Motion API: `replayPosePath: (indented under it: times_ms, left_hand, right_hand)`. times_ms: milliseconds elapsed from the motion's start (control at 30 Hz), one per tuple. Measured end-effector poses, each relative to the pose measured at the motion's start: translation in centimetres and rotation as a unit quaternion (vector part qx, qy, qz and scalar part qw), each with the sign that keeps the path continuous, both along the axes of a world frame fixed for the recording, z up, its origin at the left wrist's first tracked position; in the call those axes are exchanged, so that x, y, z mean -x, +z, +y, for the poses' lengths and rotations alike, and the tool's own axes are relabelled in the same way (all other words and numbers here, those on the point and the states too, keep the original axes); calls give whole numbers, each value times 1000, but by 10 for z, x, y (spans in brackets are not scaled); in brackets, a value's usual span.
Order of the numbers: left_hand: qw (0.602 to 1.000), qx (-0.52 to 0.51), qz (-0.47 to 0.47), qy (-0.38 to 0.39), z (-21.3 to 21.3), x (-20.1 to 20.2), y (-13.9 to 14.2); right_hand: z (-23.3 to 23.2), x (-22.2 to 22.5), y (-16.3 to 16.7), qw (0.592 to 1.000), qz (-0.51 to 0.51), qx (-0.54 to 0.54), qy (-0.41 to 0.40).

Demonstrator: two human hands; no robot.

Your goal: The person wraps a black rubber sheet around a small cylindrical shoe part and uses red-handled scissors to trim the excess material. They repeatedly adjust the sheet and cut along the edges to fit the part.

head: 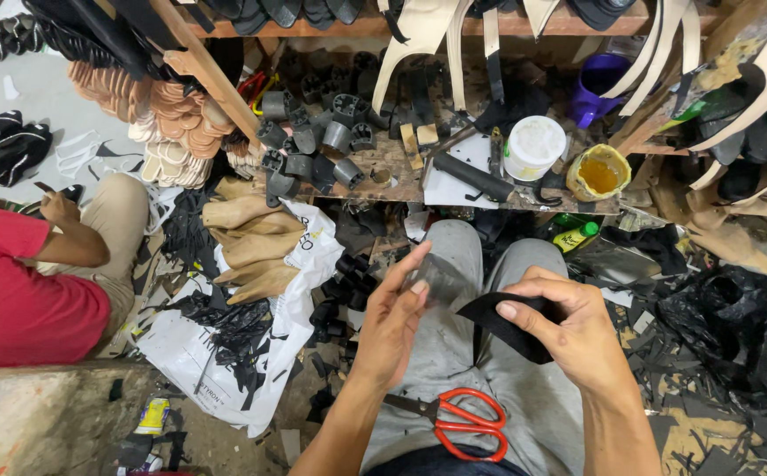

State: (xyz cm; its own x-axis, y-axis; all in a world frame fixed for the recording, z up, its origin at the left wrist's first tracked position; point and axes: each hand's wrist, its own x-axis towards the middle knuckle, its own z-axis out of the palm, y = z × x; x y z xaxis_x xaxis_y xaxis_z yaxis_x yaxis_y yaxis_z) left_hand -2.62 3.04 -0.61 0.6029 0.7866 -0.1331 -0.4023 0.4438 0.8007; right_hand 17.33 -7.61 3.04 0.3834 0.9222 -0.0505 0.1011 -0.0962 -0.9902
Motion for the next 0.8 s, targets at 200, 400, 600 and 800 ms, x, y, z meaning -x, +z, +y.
replayPosePath:
  times_ms: [200, 400, 600, 800]
  left_hand:
    - [996, 41, -57, 58, 5, 0, -12]
    - [980, 161, -100, 54, 3, 2, -9]
    - [980, -17, -99, -171, 0, 15, 18]
    - [977, -82, 6, -197, -4, 6, 28]
  right_hand:
    - [-1, 0, -10, 991, 53, -121, -27]
    - [-2, -2, -24, 997, 4, -53, -50]
    - [5, 1, -25, 991, 72, -89, -64]
    - [7, 1, -24, 992, 110, -19, -65]
